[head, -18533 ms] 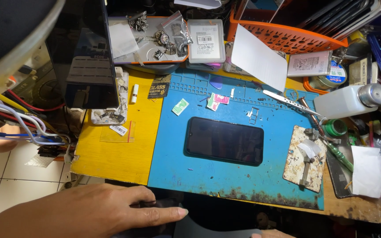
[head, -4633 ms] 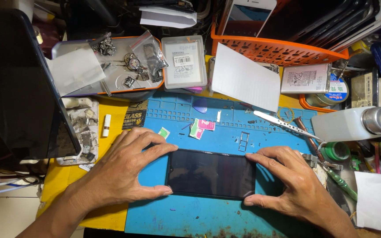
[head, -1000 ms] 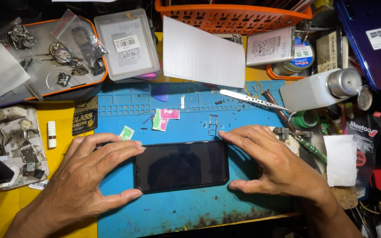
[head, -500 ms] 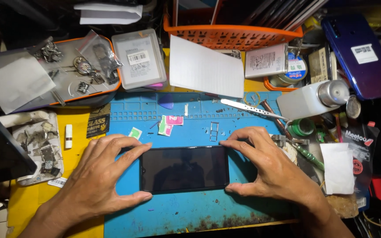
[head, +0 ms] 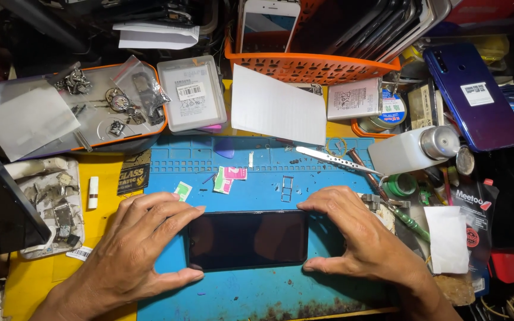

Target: Cleaning a smartphone screen and applying a new screen protector with precise alignment.

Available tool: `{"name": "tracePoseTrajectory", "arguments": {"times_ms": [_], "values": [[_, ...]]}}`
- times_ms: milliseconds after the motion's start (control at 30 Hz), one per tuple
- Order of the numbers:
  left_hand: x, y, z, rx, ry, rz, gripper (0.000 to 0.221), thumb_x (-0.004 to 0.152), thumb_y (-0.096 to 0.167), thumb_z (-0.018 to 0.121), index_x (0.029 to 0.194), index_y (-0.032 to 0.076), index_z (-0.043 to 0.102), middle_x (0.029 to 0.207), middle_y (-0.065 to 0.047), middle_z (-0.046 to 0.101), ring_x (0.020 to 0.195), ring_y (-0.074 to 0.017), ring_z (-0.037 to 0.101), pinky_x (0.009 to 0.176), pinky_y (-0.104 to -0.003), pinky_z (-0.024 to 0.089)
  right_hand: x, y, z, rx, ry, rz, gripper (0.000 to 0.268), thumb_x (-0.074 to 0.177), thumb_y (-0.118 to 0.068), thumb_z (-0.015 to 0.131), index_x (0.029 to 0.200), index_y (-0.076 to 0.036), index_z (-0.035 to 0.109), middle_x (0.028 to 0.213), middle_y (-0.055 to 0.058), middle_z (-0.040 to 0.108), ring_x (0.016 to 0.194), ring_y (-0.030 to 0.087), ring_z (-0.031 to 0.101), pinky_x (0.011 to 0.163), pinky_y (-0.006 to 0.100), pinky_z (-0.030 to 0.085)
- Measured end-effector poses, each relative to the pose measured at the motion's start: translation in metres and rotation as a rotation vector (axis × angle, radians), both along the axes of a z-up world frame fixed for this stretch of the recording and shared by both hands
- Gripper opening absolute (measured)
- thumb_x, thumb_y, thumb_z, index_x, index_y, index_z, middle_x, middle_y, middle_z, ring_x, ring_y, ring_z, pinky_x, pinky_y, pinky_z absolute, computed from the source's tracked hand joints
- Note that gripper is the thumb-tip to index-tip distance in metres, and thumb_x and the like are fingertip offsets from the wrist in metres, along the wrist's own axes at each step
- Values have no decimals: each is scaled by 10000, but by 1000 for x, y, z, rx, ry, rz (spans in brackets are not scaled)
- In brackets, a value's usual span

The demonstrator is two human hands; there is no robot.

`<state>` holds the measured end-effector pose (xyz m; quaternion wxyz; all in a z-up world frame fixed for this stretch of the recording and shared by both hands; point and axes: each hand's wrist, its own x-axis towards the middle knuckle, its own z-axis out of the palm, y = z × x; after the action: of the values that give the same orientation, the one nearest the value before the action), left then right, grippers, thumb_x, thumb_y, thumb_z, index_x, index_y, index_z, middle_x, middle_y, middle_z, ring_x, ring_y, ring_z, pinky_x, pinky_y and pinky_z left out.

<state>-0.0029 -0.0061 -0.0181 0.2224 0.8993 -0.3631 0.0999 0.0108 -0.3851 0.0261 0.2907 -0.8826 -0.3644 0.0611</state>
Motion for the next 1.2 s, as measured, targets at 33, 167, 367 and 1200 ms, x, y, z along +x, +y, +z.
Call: {"name": "tracePoseTrajectory", "arguments": {"times_ms": [33,167,367,1200], "values": [[0,0,0,0,0,-2,929,692,677,866,1402,155,572,1288,-21,632,1260,-258,544,1021,-420,422,1,-1,1,0,0,-2,785,789,-581,803,1319,-56,559,1246,96,625,1153,262,596,996,399,455],[0,1,-1,10,-7,1,926,709,696,842,1412,163,563,1295,-16,636,1265,-250,545,1001,-407,417,5,-3,9,121,171,-14,568,901,-358,724,1343,-24,602,1234,114,695,1151,272,644,1021,415,483],[0,1,-3,9,-6,4,923,710,697,840,1418,174,563,1278,-10,644,1262,-255,551,987,-413,411,7,-1,8,186,293,-154,332,967,-230,619,1236,-68,725,1105,80,786,1060,233,723,933,367,566],[3,4,3,-7,147,-9,889,725,694,824,1390,146,603,1245,-95,587,1237,-310,488,973,-461,394,4,-3,-16,-13,120,-241,367,876,-323,706,1212,-203,790,924,0,683,934,161,655,841,324,509]]}}
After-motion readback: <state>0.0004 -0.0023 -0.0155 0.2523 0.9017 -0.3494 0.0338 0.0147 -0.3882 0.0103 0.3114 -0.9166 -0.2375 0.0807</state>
